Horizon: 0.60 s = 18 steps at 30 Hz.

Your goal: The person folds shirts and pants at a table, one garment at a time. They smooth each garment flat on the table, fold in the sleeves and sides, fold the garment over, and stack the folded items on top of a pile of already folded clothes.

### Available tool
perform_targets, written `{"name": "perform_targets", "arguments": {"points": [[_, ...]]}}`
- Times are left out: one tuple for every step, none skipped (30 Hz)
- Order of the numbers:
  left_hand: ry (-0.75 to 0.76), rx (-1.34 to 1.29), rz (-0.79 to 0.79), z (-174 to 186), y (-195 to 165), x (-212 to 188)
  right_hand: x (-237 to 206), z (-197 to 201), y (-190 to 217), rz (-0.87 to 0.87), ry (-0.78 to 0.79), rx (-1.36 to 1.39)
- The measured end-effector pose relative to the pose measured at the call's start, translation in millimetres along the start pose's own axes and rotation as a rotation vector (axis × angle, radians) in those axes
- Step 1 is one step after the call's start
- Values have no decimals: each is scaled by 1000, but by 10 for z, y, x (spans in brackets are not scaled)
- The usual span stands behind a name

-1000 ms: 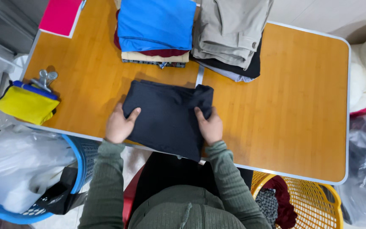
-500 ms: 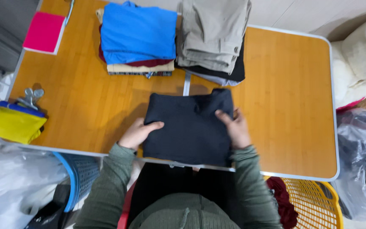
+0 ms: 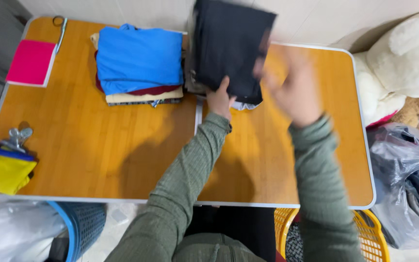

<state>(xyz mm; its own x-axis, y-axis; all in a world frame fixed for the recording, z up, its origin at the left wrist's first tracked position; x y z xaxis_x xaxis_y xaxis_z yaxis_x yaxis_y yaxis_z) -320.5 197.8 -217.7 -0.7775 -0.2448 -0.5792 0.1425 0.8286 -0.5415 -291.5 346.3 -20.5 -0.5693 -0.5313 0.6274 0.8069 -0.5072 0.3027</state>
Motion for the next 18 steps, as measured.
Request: {"name": "perform_targets", "arguments": {"points": [[-13,-85,53,-23,73,54,-215,-138,18,-25,30,-8],[-12,-98,30,-22,100,49,-462,-252,42,-56,61,-16],[-9,-110,10,12,144,46,-754,-304,88,-87,23,-42],[-6,-118,-7,31,170,36,-1062,-324,142,-122,-16,-69],[28,-90,-54,53,184,30,-1399,-289,172,-207,-66,-28],[55,-63,-69,95,251,16,-1755,-230,200,-300,-112,12],[71,-35,-86,141,291,-21,-2102,-140,218,-345,-153,-2],[83,-6,-99,183,343,-95,-2443,-6,214,-394,-199,-21],[93,31,-108,241,412,-180,-2809,145,214,-458,-250,-47],[100,77,-102,308,522,-281,-3182,332,194,-505,-282,-103],[100,139,-111,389,658,-409,-3585,541,181,-572,-306,-164],[119,204,-118,437,837,-549,-4003,742,165,-665,-298,-238],[147,257,-122,465,1044,-714,-4426,948,128,-741,-291,-313],[300,350,-151,438,1342,-937,-4877,1116,96,-838,-348,-285],[459,426,-193,414,1627,-1192,-5334,1262,68,-917,-415,-251],[620,484,-251,402,1886,-1438,-5807,1339,26,-1077,-425,-275],[735,574,-202,413,2212,-1684,-6264,1374,-31,-1225,-436,-291],[846,665,-155,472,2529,-1936,-6708,1359,-78,-1374,-445,-298]]}}
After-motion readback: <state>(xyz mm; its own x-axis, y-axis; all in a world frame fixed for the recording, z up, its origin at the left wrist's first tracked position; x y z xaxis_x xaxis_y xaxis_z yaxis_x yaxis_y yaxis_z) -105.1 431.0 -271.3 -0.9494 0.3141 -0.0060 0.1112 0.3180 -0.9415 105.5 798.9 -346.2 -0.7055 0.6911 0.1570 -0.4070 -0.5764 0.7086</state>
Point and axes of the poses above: each hand's wrist, its own x-axis towards the middle knuckle, its own z-axis out of the back of the hand, y = z × x, the point moved 4 cm from there along x, towards the middle knuckle, and after that the axes turned 7 degrees about z, right-handed, at the moved point
